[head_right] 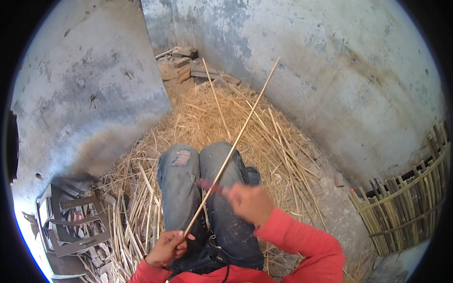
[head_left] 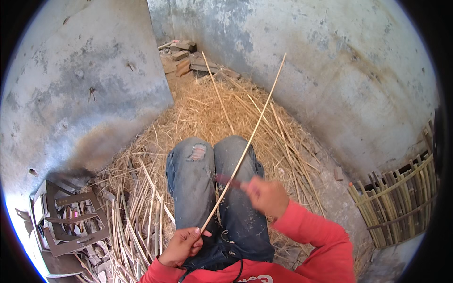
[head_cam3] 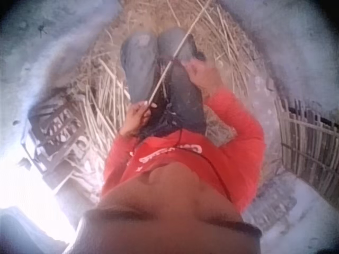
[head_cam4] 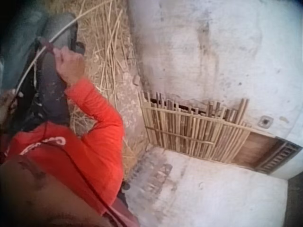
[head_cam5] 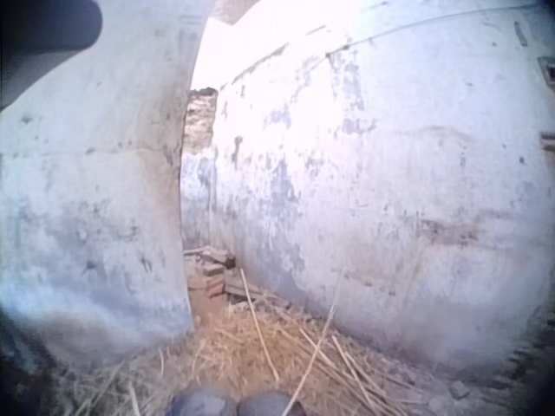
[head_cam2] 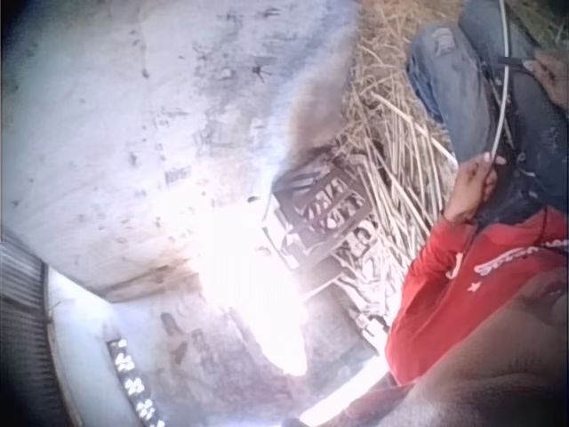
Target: The person scrapes a long piece of bamboo with a knife, moving the blade along the surface to smooth it. They hold the bamboo in one hand while applying repeated strokes with the tool.
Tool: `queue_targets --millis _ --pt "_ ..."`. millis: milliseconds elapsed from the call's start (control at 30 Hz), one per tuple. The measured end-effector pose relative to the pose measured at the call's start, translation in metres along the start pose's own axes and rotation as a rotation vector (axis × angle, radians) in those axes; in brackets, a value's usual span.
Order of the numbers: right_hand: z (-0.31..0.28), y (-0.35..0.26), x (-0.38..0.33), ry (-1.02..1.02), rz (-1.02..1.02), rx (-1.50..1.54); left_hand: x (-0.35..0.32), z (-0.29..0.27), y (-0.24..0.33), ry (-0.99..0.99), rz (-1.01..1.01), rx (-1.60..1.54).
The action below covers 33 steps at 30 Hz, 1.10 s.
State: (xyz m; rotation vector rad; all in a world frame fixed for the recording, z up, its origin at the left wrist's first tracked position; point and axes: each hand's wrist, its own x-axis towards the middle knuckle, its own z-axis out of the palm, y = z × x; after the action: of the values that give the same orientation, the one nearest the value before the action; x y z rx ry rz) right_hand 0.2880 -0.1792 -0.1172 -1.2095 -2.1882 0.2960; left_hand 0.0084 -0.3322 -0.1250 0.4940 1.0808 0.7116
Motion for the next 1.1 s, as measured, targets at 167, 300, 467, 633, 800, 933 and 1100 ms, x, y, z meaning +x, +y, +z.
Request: queue_targets --millis 167,300,467,633,800,933,1100 --pt "0.005 0.003 -0.01 -0.025 0.023 0.028 0.008 -0.004 0.003 -0.074 -0.059 -0.139" --pt "0.007 -0.004 -0.016 -0.099 0.051 0.071 0.008 -0.009 0.0 -0.113 -0.13 -0.246" --pt "0.006 -0.001 -0.011 -0.052 0.082 0.06 0.015 -0.015 0.0 -0.186 -0.188 -0.315" --pt "0.0 -0.002 -0.007 -0.132 0.072 0.042 0.014 -0.018 -0.003 -0.216 -0.224 -0.343" --pt "0.008 -0.013 -0.02 -0.107 0.038 -0.034 0.018 -0.023 -0.001 -0.241 -0.22 -0.365" --pt "0.003 0.02 0.014 0.019 0.137 -0.059 0.016 -0.022 -0.001 -0.228 -0.225 -0.372" --pt "-0.012 0.094 0.073 0.181 0.317 -0.087 0.015 -0.018 0.004 -0.181 -0.229 -0.329"
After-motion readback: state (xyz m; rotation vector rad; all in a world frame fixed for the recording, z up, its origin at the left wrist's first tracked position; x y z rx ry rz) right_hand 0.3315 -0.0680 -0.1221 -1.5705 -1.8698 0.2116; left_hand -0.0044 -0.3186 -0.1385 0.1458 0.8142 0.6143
